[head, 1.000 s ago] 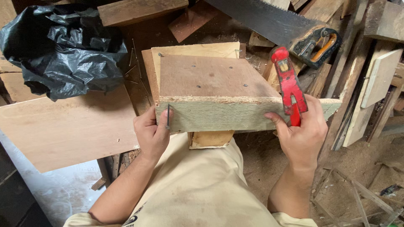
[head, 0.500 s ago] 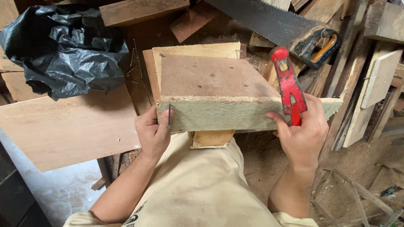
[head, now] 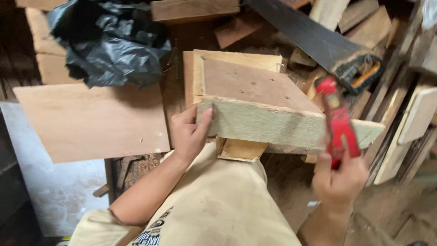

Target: The person assembles a small wooden box by hammering nails into wooden panels and attaching them to a base. They use a hammer to drive nails, position panels, and secure the structure piece by piece.

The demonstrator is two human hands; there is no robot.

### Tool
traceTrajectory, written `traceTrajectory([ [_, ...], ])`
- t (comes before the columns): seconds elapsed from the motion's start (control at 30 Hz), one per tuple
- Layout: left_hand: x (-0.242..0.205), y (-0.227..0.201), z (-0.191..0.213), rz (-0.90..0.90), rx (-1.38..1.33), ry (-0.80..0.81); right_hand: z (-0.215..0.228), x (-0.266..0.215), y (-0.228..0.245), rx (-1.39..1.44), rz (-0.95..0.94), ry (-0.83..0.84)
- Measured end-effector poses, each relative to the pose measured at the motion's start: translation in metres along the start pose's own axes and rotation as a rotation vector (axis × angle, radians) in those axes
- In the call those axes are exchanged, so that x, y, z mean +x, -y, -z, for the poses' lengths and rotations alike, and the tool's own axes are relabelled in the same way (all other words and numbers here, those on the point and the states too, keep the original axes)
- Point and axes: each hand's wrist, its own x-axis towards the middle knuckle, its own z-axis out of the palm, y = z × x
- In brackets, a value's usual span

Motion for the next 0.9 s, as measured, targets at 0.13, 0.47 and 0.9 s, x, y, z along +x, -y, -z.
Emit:
traceTrajectory([
  [0.13, 0.002, -0.007, -0.001, 0.046, 0.034, -0.024, -0.010, -0.027, 0.012, -0.004, 0.110, 0.150],
  [0.47, 0.002, -0.012, 0.001, 0.010, -0.122, -0.042, -0.031, -0.055, 0.027, -0.032, 0.720, 0.011],
  [0.9, 0.004, -0.009, -0.001, -0.089, -0.116, -0.099, -0.039, -0.049, 0.005, 0.285, 0.473, 0.163],
])
